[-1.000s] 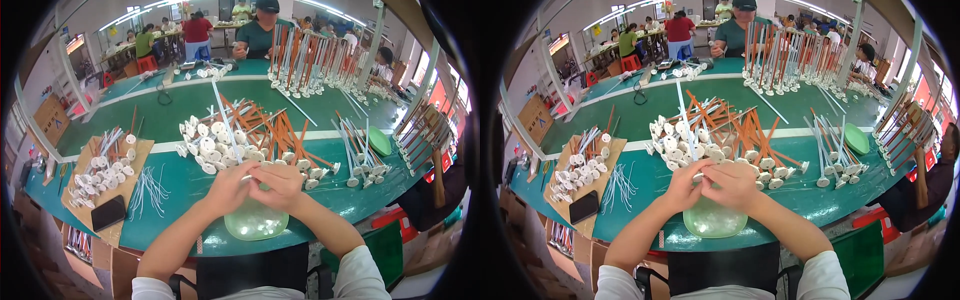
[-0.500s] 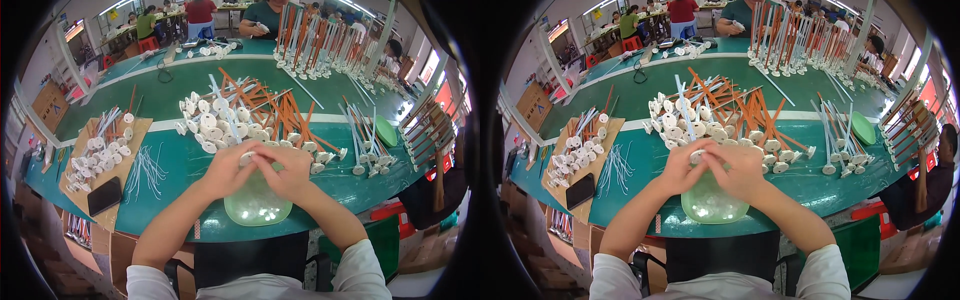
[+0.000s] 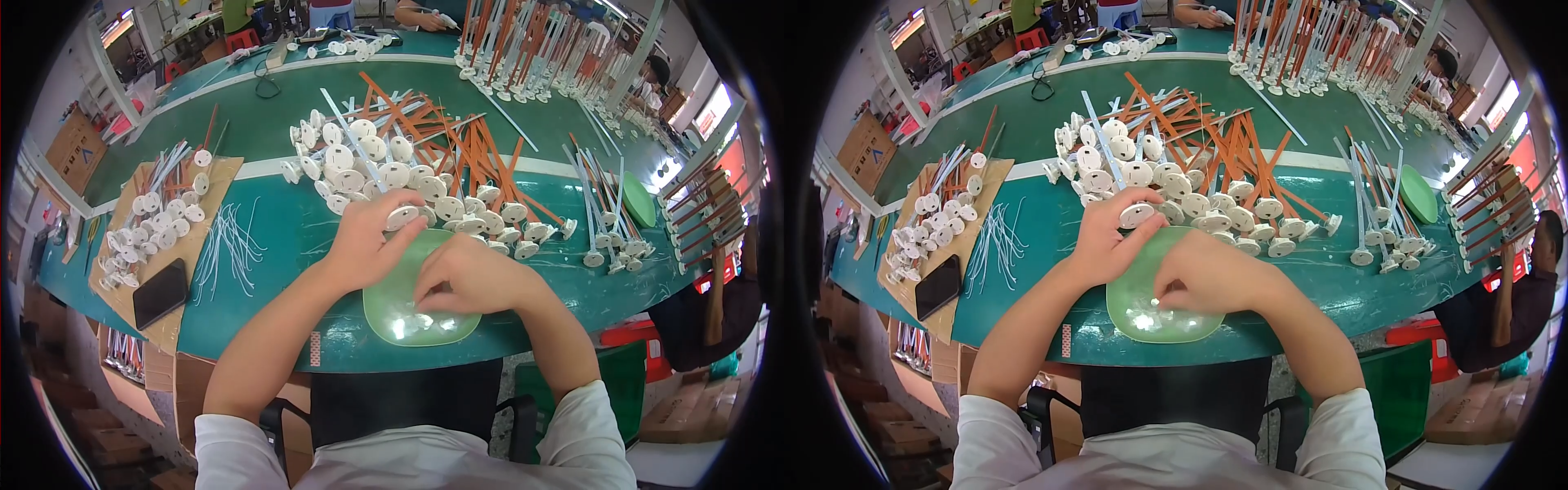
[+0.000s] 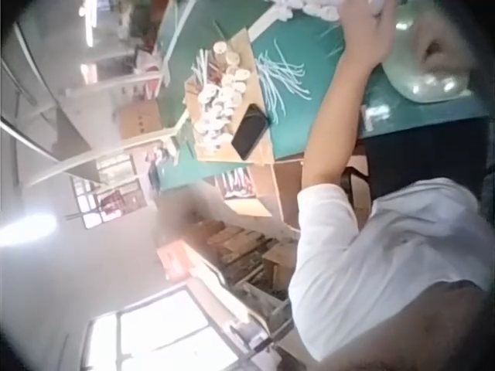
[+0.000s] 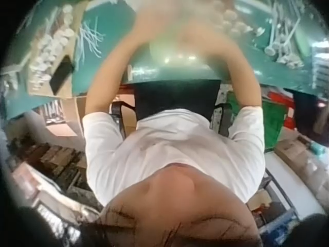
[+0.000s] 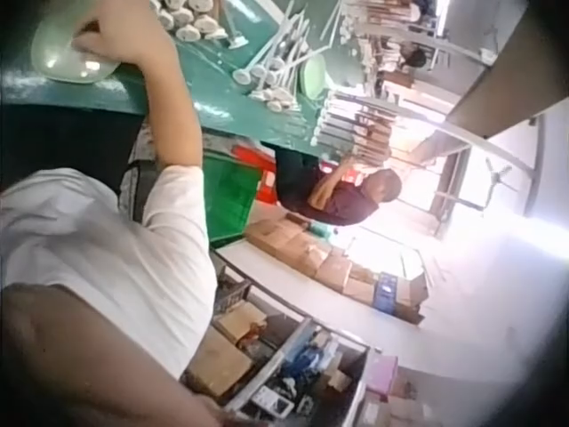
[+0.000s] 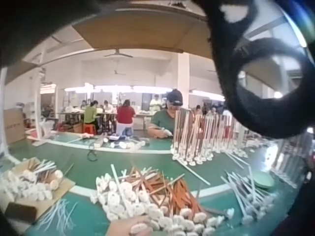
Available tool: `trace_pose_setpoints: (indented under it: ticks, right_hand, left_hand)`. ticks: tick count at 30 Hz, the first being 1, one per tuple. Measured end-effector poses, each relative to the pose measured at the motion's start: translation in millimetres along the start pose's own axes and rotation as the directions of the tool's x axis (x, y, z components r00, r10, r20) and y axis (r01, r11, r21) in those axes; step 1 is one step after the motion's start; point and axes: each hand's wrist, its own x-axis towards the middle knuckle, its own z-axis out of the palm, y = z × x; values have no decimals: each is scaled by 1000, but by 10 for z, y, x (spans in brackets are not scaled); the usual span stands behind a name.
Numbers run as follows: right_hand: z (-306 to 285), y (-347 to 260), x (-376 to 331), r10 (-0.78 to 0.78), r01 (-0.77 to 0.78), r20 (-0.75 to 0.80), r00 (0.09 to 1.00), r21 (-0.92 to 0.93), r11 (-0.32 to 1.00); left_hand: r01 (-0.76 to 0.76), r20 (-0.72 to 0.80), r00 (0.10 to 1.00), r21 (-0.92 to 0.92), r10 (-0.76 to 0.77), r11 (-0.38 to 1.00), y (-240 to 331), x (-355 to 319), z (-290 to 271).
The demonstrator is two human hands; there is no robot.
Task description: The recorder is assembling LED light strips by manually attaching circular plastic bases onto the strips.
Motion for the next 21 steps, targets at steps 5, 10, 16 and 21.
trace_pose_setpoints:
  ticks: [5, 10, 16, 21]
  right_hand:
    - [-67, -10, 9, -118, 131, -229, 966, 41, 991]
    - [-125, -68, -26, 208, -127, -223, 952, 330, 935]
    - [-169, -68, -4, 338, -170, -185, 923, 591, 788]
    - [-189, -88, -6, 357, -161, -194, 914, 634, 757]
  left_hand:
    - [-103, -101, 990, -65, 96, 993, -48, -7, 43]
    - [-34, -55, 998, -47, 31, 998, -13, -14, -14]
    - [-32, -95, 995, -112, 22, 993, -44, -4, -22]
    - [-7, -50, 999, -239, -5, 971, 15, 4, -60]
